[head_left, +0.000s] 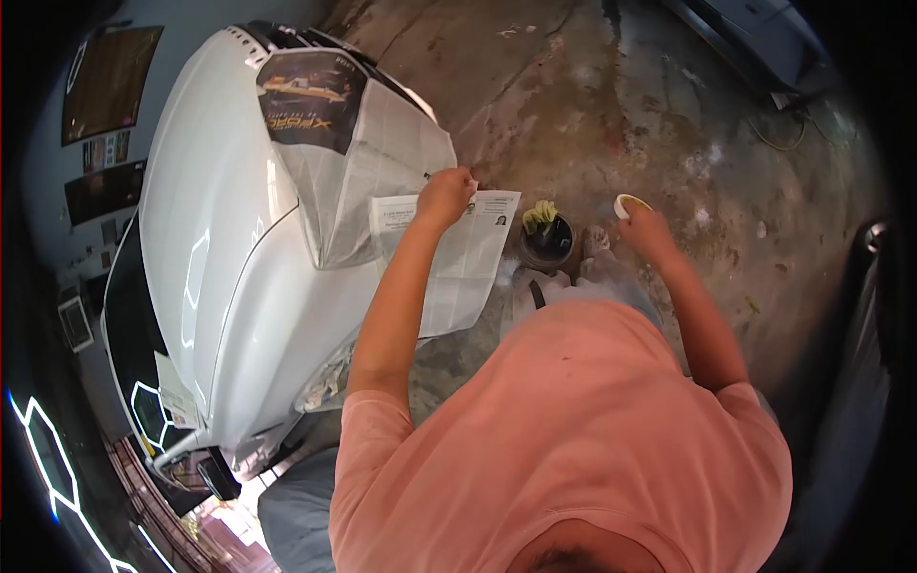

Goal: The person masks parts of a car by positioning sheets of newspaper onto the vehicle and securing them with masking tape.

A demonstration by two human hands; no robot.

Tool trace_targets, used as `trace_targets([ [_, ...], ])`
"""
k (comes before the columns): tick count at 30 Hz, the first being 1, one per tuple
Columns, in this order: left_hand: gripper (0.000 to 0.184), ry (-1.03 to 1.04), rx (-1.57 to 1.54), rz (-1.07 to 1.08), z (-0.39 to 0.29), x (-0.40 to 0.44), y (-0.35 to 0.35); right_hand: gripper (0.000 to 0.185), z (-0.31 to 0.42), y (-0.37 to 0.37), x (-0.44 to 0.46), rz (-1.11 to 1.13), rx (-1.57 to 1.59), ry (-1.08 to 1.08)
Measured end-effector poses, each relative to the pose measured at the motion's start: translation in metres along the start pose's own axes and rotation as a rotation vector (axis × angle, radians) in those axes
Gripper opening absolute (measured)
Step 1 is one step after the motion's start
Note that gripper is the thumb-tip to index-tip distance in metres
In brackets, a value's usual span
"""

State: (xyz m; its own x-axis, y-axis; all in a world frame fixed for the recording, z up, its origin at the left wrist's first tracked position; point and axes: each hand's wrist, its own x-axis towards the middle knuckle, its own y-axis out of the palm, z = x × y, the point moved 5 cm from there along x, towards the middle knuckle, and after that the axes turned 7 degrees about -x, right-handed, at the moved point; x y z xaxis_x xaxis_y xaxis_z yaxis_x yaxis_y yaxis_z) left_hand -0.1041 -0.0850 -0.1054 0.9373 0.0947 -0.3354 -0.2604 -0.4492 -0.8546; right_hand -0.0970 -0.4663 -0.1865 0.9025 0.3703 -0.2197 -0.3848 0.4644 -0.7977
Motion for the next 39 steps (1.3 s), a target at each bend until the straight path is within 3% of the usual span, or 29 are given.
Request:
trace_targets([
  [3,0.017,0.056,0.202,0.082,0.009,0.018,0.04,0.033,-0.033,0.01,-0.024,-0.087,-0.068,-0.01],
  [8,0.015,0.084,0.358,0.103,0.031,0.044,0.064,0.034,-0.074,0.034,-0.063,-0.051,-0.046,0.147],
  [10,0.012,0.143,0.472,0.033,0.063,0.066,0.073,0.033,-0.08,0.038,-0.075,-0.045,-0.037,0.182],
  [17,0.02,0.192,0.864,0.0,0.109,0.095,0.058,0.032,-0.086,0.041,-0.093,0.101,-0.088,0.313],
  [24,0.02,0.053,1.003,0.128,0.157,0.096,0.066,0.032,-0.098,0.064,-0.101,0.083,-0.082,0.293],
  [27,0.016,0.058,1.023,0.135,0.17,0.086,0.064,0.037,-0.102,0.08,-0.1,0.23,-0.082,0.351],
  [32,0.01,0.097,0.914,0.084,0.157,0.085,0.055,0.049,-0.056,0.099,-0.053,0.139,0.29,0.338],
  [34,0.01,0.072,0.815,0.08,0.149,0.084,0.054,0.046,-0.012,0.13,-0.004,0.403,0.895,0.419],
  [38,0.02,-0.037,0.716,0.091,0.126,0.076,0.046,0.04,0.027,0.284,0.105,0.618,1.413,0.562],
  [39,0.018,-0.023,0.681,0.068,0.115,0.074,0.042,0.039,0.041,0.314,0.129,0.654,1.419,0.576],
])
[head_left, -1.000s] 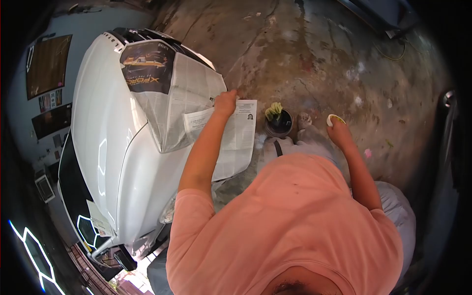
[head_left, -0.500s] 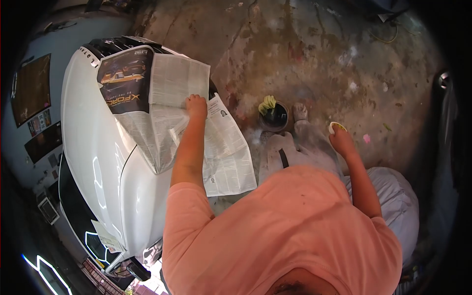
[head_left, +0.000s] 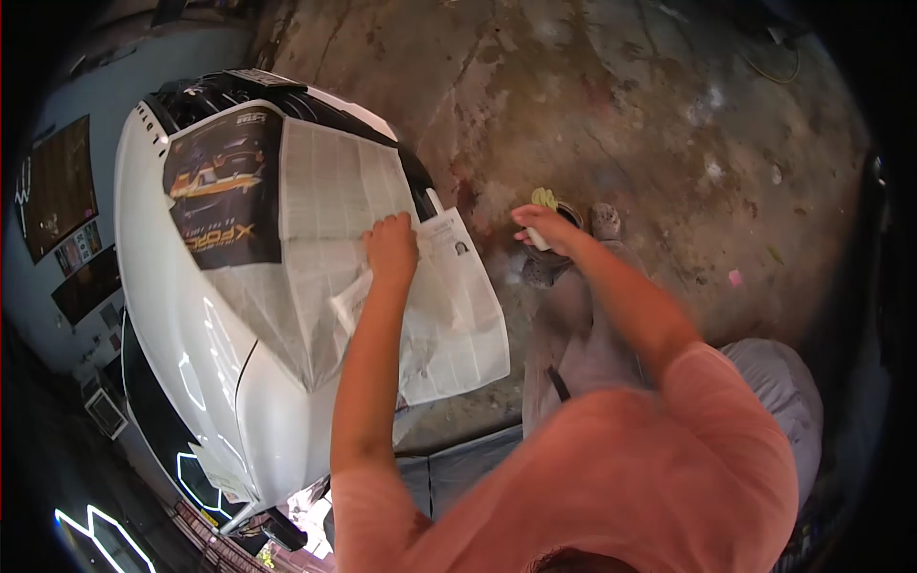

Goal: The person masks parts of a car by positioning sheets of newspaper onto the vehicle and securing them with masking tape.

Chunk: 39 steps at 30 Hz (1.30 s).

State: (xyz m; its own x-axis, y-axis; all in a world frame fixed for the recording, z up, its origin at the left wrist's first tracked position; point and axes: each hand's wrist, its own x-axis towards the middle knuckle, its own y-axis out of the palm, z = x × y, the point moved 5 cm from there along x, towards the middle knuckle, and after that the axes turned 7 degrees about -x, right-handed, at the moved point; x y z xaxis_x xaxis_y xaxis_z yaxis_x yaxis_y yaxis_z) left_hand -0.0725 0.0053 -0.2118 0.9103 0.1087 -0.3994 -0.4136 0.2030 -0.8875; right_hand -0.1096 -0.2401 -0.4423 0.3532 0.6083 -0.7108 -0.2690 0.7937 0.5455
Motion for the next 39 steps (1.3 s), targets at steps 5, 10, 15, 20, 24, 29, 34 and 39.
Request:
trace_targets([
  [5,0.015,-0.015,-0.079,-0.09,-0.014,-0.012,-0.025,0.044,-0.004,0.107,0.111,0.329,0.135,0.097],
  [10,0.018,-0.036,-0.118,-0.093,-0.013,-0.012,-0.013,0.04,0.009,0.164,0.118,0.553,0.21,0.22],
  [15,0.024,-0.002,-0.158,-0.162,-0.008,-0.005,-0.004,0.037,0.008,0.15,0.114,0.547,0.285,0.082],
  [20,0.031,0.027,-0.169,-0.208,-0.012,0.005,0.0,0.024,0.033,0.133,0.084,0.508,0.463,-0.01],
  [24,0.042,0.04,-0.141,-0.212,-0.016,0.007,-0.005,0.023,0.038,0.134,0.068,0.558,0.569,-0.052],
  [29,0.056,-0.013,-0.161,-0.268,-0.013,0.013,-0.015,0.028,0.041,0.132,0.057,0.542,0.547,-0.092],
  [34,0.044,0.021,-0.073,-0.231,-0.016,0.028,-0.027,0.03,0.048,0.128,0.049,0.533,0.494,-0.11],
  [39,0.042,0.059,-0.203,-0.329,-0.035,0.027,-0.05,0.034,0.039,0.093,0.061,0.23,-0.024,-0.046],
])
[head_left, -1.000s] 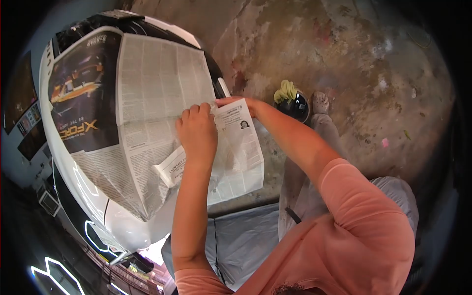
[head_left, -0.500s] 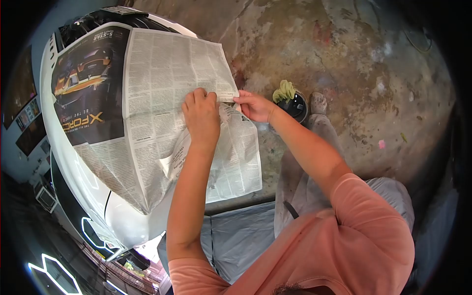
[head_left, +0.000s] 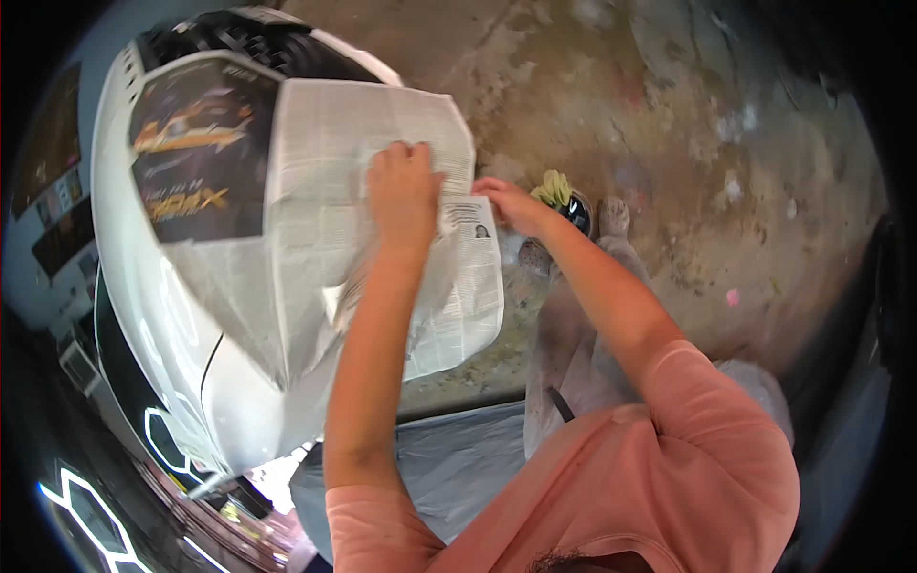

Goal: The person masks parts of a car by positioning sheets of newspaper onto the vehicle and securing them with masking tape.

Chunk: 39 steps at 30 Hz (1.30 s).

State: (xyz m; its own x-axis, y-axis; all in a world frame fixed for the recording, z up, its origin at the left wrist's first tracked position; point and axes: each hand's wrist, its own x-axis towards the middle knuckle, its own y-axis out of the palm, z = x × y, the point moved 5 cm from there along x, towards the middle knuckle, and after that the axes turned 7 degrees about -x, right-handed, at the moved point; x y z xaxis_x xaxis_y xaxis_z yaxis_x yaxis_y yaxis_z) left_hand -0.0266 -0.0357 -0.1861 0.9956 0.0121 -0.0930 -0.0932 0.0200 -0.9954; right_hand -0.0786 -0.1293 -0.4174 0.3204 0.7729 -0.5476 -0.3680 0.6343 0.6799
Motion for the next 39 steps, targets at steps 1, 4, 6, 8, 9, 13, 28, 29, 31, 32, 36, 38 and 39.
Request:
trace_targets([
  [1,0.044,-0.003,-0.073,-0.051,-0.01,-0.003,-0.007,0.036,0.003,-0.008,-0.008,-0.063,-0.123,-0.032],
  [4,0.031,-0.063,-0.467,0.001,-0.061,-0.038,-0.015,0.054,-0.011,-0.041,-0.038,-0.105,-0.365,-0.104],
  [6,0.031,-0.203,-0.665,-0.044,-0.107,-0.078,-0.014,0.043,0.002,-0.046,-0.093,0.021,-0.614,-0.337],
  [8,0.031,-0.271,-0.793,-0.1,-0.138,-0.125,-0.021,0.033,0.0,-0.054,-0.146,0.023,-0.522,-0.252],
  [9,0.031,-0.334,-0.883,-0.02,-0.153,-0.146,-0.023,0.04,0.004,-0.05,-0.176,-0.007,-0.664,-0.142],
  [13,0.026,-0.583,-1.3,-0.105,-0.185,-0.233,0.032,0.055,0.022,-0.001,-0.279,0.112,-0.876,-0.118],
  [28,0.012,-0.529,-1.215,-0.677,-0.15,-0.374,-0.138,0.032,0.04,0.213,-0.399,0.229,-1.314,-0.58],
  [29,0.011,-0.531,-1.232,-0.701,-0.15,-0.38,-0.147,0.031,0.038,0.221,-0.404,0.218,-1.271,-0.546],
  [31,0.011,-0.552,-1.293,-0.698,-0.154,-0.393,-0.164,0.03,0.034,0.234,-0.419,0.2,-1.207,-0.454],
  [32,0.011,-0.557,-1.328,-0.683,-0.151,-0.396,-0.174,0.029,0.036,0.24,-0.423,0.197,-1.189,-0.413],
  [36,0.012,-0.551,-1.426,-0.616,-0.158,-0.413,-0.178,0.029,0.029,0.245,-0.443,0.193,-1.34,-0.518],
  [38,0.012,-0.578,-1.389,-0.579,-0.164,-0.419,-0.176,0.028,0.025,0.243,-0.449,0.203,-1.383,-0.551],
  [39,0.012,-0.587,-1.369,-0.559,-0.168,-0.42,-0.175,0.028,0.023,0.242,-0.453,0.203,-1.402,-0.571],
])
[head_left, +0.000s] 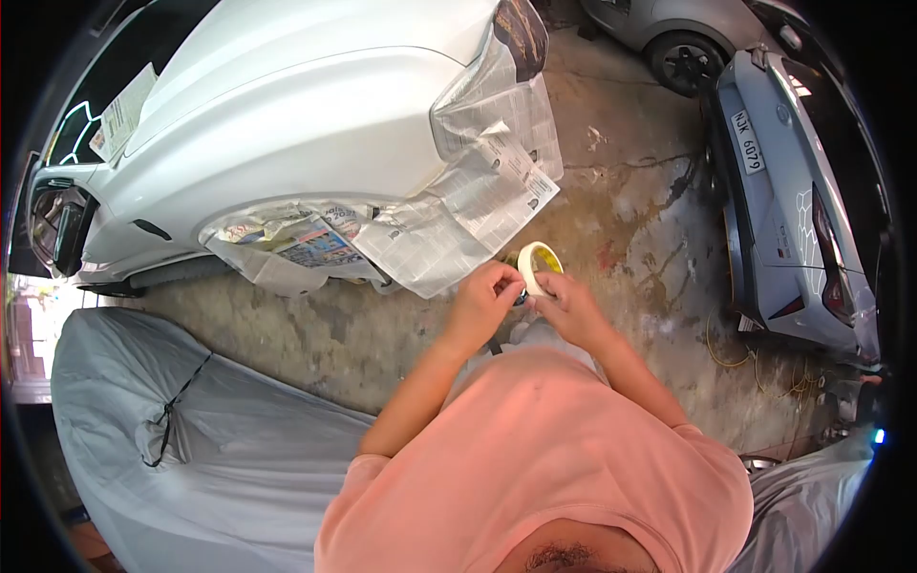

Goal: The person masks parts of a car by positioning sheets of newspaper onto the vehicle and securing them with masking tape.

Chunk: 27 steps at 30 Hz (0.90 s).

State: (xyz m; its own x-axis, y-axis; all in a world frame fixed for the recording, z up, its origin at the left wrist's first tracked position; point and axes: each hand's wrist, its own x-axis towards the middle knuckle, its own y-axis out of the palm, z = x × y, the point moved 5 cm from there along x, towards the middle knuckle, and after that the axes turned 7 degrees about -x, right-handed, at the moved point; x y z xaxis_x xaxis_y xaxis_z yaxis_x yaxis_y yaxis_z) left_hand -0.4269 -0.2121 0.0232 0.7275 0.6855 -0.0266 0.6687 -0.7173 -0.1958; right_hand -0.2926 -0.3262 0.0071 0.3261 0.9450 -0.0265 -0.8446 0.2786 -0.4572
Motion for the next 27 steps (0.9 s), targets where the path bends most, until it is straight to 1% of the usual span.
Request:
trace_targets([
  [3,0.012,0.02,-0.096,-0.1,0.0,-0.009,0.007,0.027,0.007,-0.001,-0.009,-0.004,-0.012,0.056],
  [6,0.012,0.045,-0.025,-0.082,0.007,-0.014,0.011,0.026,0.016,-0.001,-0.013,-0.045,-0.154,0.01],
  [9,0.011,0.031,-0.004,-0.06,0.017,-0.017,0.016,0.025,0.008,0.002,-0.018,-0.029,-0.222,-0.002],
  [12,0.011,0.031,-0.029,-0.133,0.019,-0.019,0.022,0.023,0.007,0.001,-0.021,-0.095,-0.267,-0.127],
  [15,0.012,0.082,-0.07,-0.12,0.029,-0.016,0.027,0.022,0.004,0.001,-0.022,-0.11,-0.295,-0.129],
  [18,0.012,0.044,-0.088,-0.123,0.033,-0.017,0.027,0.023,0.011,-0.002,-0.024,-0.142,-0.338,-0.177],
  [21,0.01,-0.008,-0.077,-0.096,0.041,-0.019,0.026,0.023,0.008,-0.002,-0.021,-0.046,-0.41,-0.261],
  [24,0.01,0.011,-0.019,-0.035,0.036,-0.02,0.021,0.022,0.013,-0.004,-0.02,0.016,-0.453,-0.277],
  [27,0.01,0.016,0.078,0.063,0.019,-0.021,0.018,0.022,0.019,-0.012,-0.017,0.065,-0.424,-0.18],
])
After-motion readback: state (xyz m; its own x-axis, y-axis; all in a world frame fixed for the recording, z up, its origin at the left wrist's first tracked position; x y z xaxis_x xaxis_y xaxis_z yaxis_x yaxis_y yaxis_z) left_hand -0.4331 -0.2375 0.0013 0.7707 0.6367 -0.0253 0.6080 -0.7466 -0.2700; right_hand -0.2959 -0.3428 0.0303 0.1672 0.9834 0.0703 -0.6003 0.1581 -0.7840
